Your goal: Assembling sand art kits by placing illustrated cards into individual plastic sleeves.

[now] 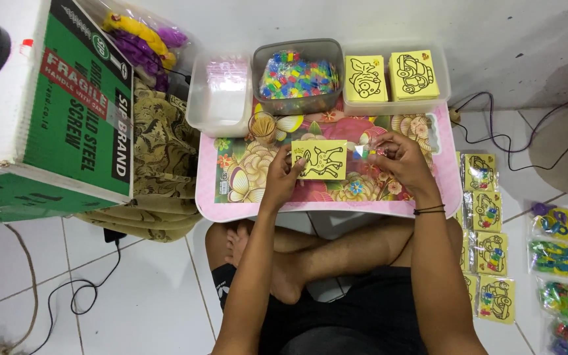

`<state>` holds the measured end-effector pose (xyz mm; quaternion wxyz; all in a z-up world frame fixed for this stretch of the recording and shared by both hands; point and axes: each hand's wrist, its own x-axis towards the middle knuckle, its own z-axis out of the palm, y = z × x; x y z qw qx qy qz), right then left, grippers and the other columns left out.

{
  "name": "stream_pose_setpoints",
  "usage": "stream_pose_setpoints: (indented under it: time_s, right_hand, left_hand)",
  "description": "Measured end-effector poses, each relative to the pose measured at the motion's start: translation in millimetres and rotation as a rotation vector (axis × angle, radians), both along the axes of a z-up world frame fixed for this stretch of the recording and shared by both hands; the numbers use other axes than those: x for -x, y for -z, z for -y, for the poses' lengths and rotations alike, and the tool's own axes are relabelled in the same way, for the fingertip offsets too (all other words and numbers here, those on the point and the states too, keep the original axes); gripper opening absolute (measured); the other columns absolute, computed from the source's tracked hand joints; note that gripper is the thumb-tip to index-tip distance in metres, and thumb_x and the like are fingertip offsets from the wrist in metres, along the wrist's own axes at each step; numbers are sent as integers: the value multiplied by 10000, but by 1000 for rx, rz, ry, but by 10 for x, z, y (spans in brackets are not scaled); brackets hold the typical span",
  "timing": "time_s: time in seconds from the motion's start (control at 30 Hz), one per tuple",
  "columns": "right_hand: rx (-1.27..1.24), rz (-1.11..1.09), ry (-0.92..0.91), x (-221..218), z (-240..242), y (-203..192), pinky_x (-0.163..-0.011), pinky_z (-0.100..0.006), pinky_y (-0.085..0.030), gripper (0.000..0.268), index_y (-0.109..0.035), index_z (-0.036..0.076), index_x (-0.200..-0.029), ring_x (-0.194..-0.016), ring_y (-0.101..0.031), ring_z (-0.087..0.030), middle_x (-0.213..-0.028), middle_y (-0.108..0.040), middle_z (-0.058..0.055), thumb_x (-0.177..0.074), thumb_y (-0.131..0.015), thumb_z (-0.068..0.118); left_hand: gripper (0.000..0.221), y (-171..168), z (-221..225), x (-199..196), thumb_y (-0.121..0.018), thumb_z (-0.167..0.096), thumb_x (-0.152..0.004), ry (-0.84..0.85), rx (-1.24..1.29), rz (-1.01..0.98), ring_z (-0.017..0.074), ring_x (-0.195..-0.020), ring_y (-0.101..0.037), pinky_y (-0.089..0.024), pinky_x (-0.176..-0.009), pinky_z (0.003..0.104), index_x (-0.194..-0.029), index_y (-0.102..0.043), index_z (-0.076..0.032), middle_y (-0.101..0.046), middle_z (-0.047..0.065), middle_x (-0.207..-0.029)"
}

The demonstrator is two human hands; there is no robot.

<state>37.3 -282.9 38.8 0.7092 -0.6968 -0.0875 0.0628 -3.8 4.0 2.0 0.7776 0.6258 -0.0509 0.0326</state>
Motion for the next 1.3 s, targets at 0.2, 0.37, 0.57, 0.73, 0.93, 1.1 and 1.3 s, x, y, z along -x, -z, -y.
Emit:
stream_pose_setpoints:
  time_s: [0.2,0.37,0.57,0.73,0.93,1.1,1.3]
  right_hand:
    - [3,-9,-29,-80,-27,6,-432,-192,-430,355,-640,27,-1071,-514,-572,-74,-747,-696,-78,-780,-845,32]
    - [-26,-47,-18,-116,13,42,-409,-183,-432,327,-657,16,-1111,-488,-589,-79,-717,-681,-66,-824,-812,39]
    - [-56,-63,6,-228,124,303,-399,-200,-455,300,-651,16,-1129,-477,-604,-103,-707,-670,-78,-865,-790,53]
    - [-86,-78,7,-157,98,216,-406,-197,-476,287,-644,12,-1129,-478,-618,-102,-712,-672,-72,-880,-779,55]
    - [-22,-91,-40,-172,-81,165,-391,-226,-511,384,-578,39,-1192,-495,-627,-135,-768,-678,-87,-847,-743,0]
    - [-66,-24,27,-206,-328,316,-376,-183,-491,336,-559,39,-1009,-469,-617,-82,-728,-685,-58,-829,-842,51]
    - [184,115,68,-313,-393,427,-428,-220,-419,436,-543,86,-1046,-546,-579,-104,-734,-651,-43,-775,-884,71]
  left_hand:
    - [309,61,-17,-26,-599,-79,-1009,0,57,-12,163,-604,-660,-568,-462,262,-1305,-522,-33,-671,127,-793]
    - [312,124,-29,-48,-606,-81,-1007,-1,103,-9,166,-602,-664,-572,-451,264,-1301,-512,-33,-675,136,-804]
    - [319,93,-19,-48,-614,-108,-1008,-2,132,-9,169,-600,-662,-576,-449,259,-1298,-507,-26,-674,142,-806]
    - [290,208,-16,-82,-588,-102,-1019,-13,57,8,172,-578,-669,-573,-445,267,-1292,-518,-31,-683,144,-778]
    - [282,88,-1,-42,-596,-101,-1016,-21,20,14,184,-564,-671,-574,-447,271,-1282,-533,-30,-687,159,-765]
    - [290,117,-4,-37,-601,-97,-1010,-23,24,17,173,-550,-653,-567,-453,270,-1286,-536,-34,-676,139,-758]
    - [266,120,-10,-48,-599,-114,-1015,-25,10,29,170,-532,-654,-559,-449,266,-1267,-546,-46,-682,143,-745]
